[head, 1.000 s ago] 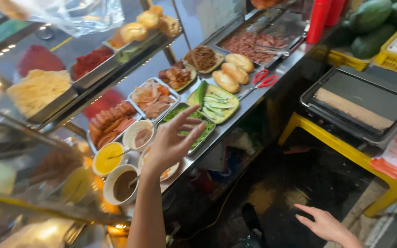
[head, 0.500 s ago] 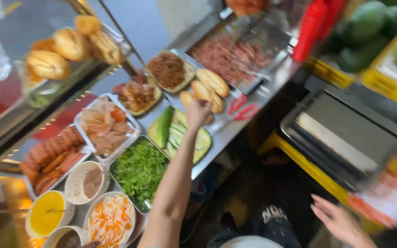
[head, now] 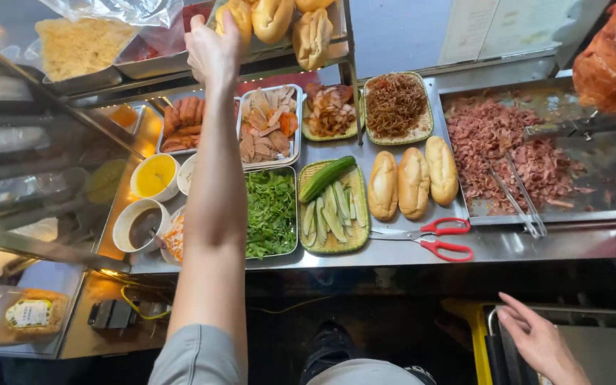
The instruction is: Assembling a Banh Mi sandwich with various meats and vegetables at a food stall.
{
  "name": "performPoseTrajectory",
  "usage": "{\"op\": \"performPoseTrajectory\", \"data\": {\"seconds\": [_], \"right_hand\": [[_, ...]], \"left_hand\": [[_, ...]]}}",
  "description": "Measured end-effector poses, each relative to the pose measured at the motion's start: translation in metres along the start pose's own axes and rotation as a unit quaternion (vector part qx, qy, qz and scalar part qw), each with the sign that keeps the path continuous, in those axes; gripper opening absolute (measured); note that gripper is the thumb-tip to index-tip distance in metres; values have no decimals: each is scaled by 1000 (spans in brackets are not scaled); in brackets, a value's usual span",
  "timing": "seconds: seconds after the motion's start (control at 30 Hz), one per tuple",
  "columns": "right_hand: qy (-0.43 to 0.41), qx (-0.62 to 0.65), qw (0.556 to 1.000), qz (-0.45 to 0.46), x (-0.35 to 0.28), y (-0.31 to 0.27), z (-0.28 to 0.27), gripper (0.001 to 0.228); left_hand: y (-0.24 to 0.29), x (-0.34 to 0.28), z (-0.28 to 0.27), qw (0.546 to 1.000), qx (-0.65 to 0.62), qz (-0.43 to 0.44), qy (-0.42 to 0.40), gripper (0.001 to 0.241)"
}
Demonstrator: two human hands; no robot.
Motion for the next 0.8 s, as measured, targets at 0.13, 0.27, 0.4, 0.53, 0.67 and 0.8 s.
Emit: {"op": "performPoseTrajectory", "data": {"seconds": [0.13,0.27,0.4,0.53,0.67,0.8], "right_hand": [[-8,-25,998,-56,-8,-91,-5,52],[-60,-39,995,-74,-20,-158,21,51],[-125,-39,991,-34,-21,-221,62,50],[-207,131,947,-210,-23,-339,106,62],[-249,380,851,-263,-12,-423,141,105],[-185,314,889,-277,-1,-420,158,115]], "left_hand": [[-22,17,42,968,-28,-157,-194,63],[-14,2,9,952,-147,-196,-182,55],[12,-80,-82,951,-296,42,-79,52],[3,-203,-128,905,-379,-38,-190,57],[-6,-304,-136,880,-307,-108,-346,53],[-21,-319,-146,867,-329,-37,-372,47]]}}
Point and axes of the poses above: each hand's wrist, its own x-axis towards the middle knuckle, its own z-axis out of the palm, y = z × x, the point moved 4 cm from there along x, towards the middle knuckle, and after that the axes turned 3 degrees about -y, right-handed, at the moved point
